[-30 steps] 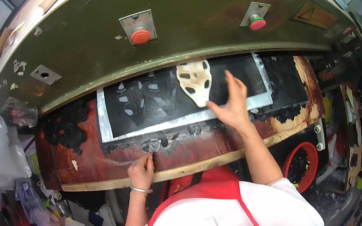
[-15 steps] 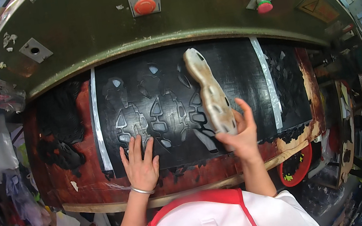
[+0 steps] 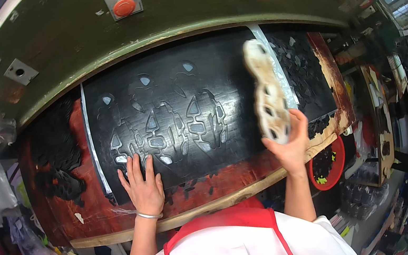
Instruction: The person uses a die-cutting press to cut black rubber sheets into shoe insole shapes. They place a white template on the sheet, press the machine, remove the cut pieces, and repeat the cycle. The cut insoles are stacked on the table, and the person also handles a plastic bag and a roll of rubber material.
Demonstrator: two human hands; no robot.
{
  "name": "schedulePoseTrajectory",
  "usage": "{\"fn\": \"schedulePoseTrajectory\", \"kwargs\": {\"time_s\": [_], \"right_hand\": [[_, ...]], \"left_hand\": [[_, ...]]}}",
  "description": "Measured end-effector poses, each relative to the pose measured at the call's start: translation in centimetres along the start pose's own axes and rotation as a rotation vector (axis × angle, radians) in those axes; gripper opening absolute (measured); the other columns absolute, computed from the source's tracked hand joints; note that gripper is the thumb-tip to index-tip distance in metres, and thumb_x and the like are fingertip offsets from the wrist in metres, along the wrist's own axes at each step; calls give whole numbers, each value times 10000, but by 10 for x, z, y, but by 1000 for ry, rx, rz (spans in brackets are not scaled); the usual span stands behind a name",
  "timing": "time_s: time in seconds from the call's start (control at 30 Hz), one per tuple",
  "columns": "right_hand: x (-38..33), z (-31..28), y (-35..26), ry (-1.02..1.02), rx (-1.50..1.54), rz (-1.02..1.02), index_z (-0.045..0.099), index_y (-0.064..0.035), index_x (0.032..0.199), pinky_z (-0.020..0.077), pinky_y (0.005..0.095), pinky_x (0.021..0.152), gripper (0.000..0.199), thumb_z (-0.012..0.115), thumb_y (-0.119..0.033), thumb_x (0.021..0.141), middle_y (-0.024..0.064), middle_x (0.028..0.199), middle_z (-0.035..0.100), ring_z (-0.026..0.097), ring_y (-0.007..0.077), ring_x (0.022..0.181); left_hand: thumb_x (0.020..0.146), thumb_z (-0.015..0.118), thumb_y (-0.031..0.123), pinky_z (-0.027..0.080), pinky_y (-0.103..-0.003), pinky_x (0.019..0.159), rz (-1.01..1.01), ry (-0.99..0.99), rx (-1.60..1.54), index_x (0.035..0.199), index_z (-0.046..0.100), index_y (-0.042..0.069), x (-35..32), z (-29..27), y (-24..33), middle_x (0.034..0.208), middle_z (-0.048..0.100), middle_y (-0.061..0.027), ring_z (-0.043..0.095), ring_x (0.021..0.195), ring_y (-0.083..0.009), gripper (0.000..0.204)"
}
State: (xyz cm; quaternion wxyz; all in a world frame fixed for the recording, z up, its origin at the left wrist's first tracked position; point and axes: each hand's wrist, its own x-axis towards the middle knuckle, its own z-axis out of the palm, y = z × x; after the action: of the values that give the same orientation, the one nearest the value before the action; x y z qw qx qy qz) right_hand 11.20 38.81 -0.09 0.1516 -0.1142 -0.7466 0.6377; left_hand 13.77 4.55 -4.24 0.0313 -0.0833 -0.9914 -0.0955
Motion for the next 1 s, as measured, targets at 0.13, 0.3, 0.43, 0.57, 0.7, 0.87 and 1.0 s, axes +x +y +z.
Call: {"fn": "schedulePoseTrajectory", "kwargs": {"time_s": [0.13, 0.3, 0.43, 0.57, 0.7, 0.87, 1.0], "right_hand": [[22, 51, 38, 7, -512, -118, 401, -62, 1313, 332, 465, 1062, 855, 820, -75, 567, 226, 1275, 430, 377, 388, 1252], [75, 74, 61, -4, -611, -297, 326, -37, 1400, 293, 537, 1070, 962, 826, -116, 582, 310, 1346, 343, 298, 485, 1281], [119, 80, 71, -28, -486, -278, 309, -2, 1415, 323, 509, 1063, 949, 838, -217, 657, 297, 1372, 354, 379, 438, 1260], [172, 69, 47, 220, -160, -16, 258, 45, 1442, 341, 457, 1065, 697, 617, -232, 912, 284, 1379, 387, 418, 398, 1266], [259, 72, -4, 421, -505, -584, 158, 95, 1459, 196, 525, 1116, 763, 495, -377, 964, 354, 1434, 260, 207, 479, 1366], [307, 120, -20, 441, -602, -621, 91, 116, 1462, 130, 592, 1115, 932, 510, -507, 910, 424, 1468, 2, 94, 567, 1360], [299, 128, -20, 475, -602, -628, 101, 140, 1449, 133, 615, 1110, 951, 535, -497, 892, 423, 1470, 10, 80, 572, 1369]], "left_hand": [[829, 634, 165, 156, -582, 1128, -13, 12, -26, 1352, 504, 120, 18, -2, 3, 1433, 393, -175, 315, 1379, -346, 541], [849, 619, 144, 163, -571, 1133, -34, 95, -34, 1322, 525, 107, 68, 12, -2, 1411, 415, -177, 338, 1356, -356, 483], [849, 623, 119, 252, -532, 1107, 8, 202, -121, 1272, 561, 75, 101, 19, -17, 1338, 478, -182, 416, 1288, -365, 430], [843, 623, 72, 415, -463, 952, -35, 318, -312, 1200, 607, 40, 97, 11, -23, 1139, 572, -178, 542, 1071, -364, 358], [832, 627, 60, 430, -432, 768, -89, 297, -240, 1148, 625, 24, 83, 18, -15, 921, 574, -152, 536, 847, -337, 318], [831, 632, 80, 435, -427, 716, -56, 273, -230, 1074, 652, 44, 110, 57, -15, 788, 558, -132, 535, 753, -318, 246], [833, 629, 72, 443, -421, 689, -95, 321, -248, 984, 696, 39, 145, 77, -35, 702, 547, -134, 525, 674, -333, 169]]}}
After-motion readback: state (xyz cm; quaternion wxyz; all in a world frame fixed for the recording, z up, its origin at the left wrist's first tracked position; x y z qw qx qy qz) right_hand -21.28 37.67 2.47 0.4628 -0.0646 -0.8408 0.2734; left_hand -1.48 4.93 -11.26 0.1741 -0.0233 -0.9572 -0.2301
